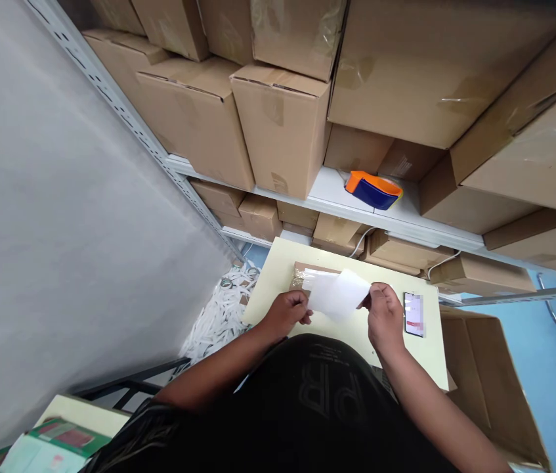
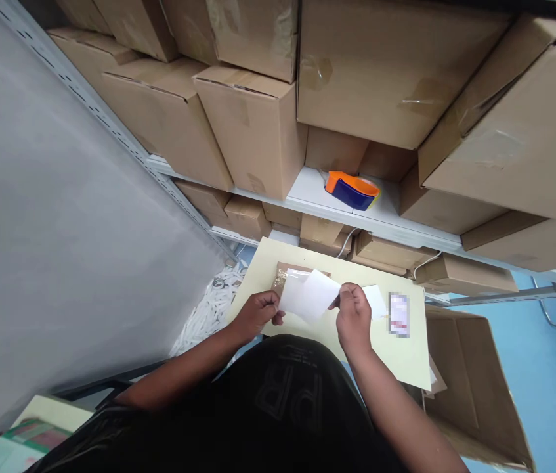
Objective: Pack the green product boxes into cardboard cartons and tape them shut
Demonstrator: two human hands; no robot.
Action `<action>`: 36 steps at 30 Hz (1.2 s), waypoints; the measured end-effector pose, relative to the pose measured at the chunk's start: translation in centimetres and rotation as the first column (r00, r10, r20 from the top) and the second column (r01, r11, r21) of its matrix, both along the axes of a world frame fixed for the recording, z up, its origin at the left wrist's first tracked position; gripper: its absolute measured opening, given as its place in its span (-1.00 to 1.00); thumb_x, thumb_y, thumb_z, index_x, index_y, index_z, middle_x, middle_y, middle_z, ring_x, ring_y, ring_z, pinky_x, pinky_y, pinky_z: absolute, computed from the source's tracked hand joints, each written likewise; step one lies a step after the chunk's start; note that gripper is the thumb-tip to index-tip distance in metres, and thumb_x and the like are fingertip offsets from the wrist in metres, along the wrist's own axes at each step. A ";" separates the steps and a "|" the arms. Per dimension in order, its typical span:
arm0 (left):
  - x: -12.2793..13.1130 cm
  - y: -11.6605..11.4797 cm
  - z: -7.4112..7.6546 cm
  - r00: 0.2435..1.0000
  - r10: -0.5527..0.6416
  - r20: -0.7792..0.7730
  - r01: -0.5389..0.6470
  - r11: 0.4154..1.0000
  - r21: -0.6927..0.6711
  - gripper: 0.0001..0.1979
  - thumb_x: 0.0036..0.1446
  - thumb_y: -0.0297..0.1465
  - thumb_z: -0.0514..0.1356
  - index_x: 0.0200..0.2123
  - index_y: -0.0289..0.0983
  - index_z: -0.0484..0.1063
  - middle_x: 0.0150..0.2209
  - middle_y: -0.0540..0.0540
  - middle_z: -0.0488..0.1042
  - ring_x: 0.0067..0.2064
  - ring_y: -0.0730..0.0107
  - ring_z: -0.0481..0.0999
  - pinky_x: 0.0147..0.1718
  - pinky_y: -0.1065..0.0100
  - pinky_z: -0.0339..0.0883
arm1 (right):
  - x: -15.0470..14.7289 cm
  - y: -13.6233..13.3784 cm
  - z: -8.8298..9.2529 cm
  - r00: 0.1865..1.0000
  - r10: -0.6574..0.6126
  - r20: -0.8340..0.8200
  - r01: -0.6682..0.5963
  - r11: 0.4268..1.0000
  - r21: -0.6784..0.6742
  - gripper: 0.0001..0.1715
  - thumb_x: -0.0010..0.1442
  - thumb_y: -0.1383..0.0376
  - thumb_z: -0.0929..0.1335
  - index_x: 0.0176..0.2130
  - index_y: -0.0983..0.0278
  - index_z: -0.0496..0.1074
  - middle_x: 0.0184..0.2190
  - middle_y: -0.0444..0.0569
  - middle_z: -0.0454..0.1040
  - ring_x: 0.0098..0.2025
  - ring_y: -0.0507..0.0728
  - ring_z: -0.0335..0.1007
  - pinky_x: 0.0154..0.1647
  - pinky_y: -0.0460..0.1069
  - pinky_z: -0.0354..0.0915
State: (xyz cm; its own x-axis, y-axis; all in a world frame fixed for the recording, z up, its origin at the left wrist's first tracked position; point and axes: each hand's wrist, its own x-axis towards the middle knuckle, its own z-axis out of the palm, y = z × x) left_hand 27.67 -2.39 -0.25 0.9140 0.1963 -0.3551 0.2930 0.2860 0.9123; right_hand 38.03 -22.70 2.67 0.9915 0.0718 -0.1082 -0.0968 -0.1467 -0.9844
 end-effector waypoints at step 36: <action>5.3 0.9 -0.1 0.996 -0.081 -0.026 0.085 0.959 0.269 -0.85 0.09 -0.29 0.21 -0.33 -0.25 0.42 -0.42 0.06 0.40 -0.36 0.39 0.38 -0.34 0.40 0.24 | -1.9 -0.7 -4.9 0.832 0.403 0.381 -0.246 0.884 -0.398 -0.74 0.32 0.21 0.36 -0.02 0.18 0.52 -0.02 0.10 0.57 -0.08 0.22 0.55 -0.06 0.14 0.50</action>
State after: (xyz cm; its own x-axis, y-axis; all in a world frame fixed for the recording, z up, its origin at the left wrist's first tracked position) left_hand 32.93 -1.46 -0.35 0.9263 0.2099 -0.3129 0.3193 0.0039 0.9477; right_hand 36.13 -23.45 -2.18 0.8614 0.4370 0.2589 0.4447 -0.4025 -0.8002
